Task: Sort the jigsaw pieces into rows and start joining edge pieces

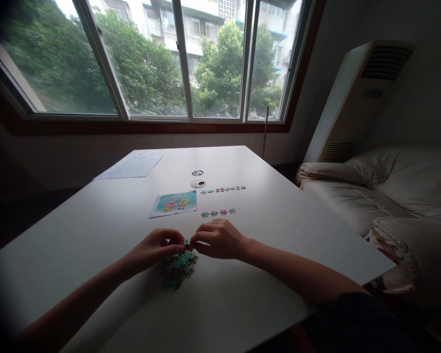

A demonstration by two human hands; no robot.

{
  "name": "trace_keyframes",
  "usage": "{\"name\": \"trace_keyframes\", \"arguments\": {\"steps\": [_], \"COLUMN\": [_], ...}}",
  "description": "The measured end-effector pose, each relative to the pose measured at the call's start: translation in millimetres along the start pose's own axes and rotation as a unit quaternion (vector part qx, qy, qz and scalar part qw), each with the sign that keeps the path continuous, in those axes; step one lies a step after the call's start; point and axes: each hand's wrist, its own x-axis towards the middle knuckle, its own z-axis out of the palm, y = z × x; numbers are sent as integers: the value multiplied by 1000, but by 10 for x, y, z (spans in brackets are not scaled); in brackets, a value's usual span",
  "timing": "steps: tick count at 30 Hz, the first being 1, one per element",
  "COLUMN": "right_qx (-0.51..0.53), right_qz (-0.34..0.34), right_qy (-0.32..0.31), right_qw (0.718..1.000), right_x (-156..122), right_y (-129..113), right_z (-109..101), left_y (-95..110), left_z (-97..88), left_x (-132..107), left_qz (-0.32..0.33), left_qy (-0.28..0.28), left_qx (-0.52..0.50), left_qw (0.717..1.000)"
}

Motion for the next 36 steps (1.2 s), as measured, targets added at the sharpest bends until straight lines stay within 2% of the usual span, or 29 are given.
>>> {"name": "trace_keyframes", "arguments": {"steps": [3,6,9,13,15,19,23,30,36], "right_qx": [1,-4,-9,-7,-5,-16,-23,-29,-39], "right_qz": [-6,-5,16,66,92,148,173,167,143], "right_qy": [2,8,28,93,132,197,244,231,249], "right_qw": [1000,1000,999,993,987,969,954,958,957], "right_x": [-7,-7,-8,-21,-31,-50,-67,-88,-83], "right_y": [15,34,90,257,360,512,555,574,586], "right_z": [4,-9,-50,-155,-218,-323,-363,-359,-375], "left_y": [-5,-5,-44,-187,-258,-315,-305,-299,-329], "left_z": [10,-8,-59,-114,-111,-69,-45,-46,-53], "left_x": [0,6,20,52,67,75,65,74,95], "left_qz": [10,29,40,38,31,35,38,38,39], "left_qy": [1,28,98,217,243,236,233,235,240], "left_qx": [11,30,41,43,45,59,78,84,95], "left_qw": [1000,999,994,975,969,969,969,968,965]}}
